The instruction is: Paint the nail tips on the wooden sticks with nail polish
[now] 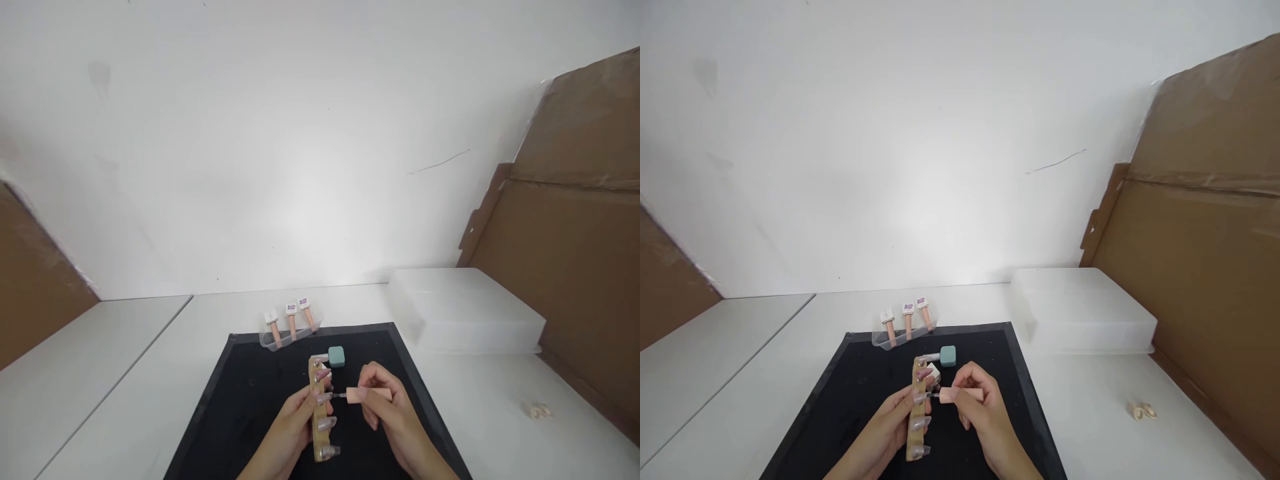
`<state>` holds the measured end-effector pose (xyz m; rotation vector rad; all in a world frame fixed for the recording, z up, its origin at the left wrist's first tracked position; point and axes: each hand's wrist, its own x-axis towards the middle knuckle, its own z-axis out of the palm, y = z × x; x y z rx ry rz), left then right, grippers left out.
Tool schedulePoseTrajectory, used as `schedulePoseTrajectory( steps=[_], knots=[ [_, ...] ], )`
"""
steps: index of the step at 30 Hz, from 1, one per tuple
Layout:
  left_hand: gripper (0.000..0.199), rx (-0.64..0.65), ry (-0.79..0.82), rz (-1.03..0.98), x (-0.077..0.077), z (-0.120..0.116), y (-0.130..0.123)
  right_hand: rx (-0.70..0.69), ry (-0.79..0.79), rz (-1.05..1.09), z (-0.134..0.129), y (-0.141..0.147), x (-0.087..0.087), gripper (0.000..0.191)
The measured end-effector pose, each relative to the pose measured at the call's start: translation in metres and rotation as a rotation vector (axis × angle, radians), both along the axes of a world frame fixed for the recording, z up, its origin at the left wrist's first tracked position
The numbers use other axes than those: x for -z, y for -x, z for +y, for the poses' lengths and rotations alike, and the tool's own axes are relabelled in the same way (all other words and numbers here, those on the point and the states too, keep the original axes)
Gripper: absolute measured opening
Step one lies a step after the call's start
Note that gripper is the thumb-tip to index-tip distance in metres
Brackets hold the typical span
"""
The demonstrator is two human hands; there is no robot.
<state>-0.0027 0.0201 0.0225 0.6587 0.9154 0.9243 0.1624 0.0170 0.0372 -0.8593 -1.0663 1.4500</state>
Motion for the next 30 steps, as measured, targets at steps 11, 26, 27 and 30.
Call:
schedulePoseTrajectory(
  steps=[11, 26, 27, 30],
  knots=[
    [0.06, 0.018, 0.019, 0.045, -0.02, -0.001, -0.003, 0.002, -0.034, 0.011, 0.0, -0.004, 0.004, 0.03],
    [0.06, -0.017, 0.034, 0.083, 0.002, -0.008, 0.0, -0.055, -0.053, -0.088, 0.001, -0.005, 0.004, 0.028],
    [0.06, -0.014, 0.036, 0.081, 0.004, -0.008, 0.0, -0.06, -0.051, -0.098, 0.001, -0.006, 0.004, 0.029],
    [0.063, -0.011, 0.046, 0.076, 0.008, -0.008, 0.0, -0.07, -0.05, -0.123, 0.002, -0.006, 0.004, 0.031]
  ],
)
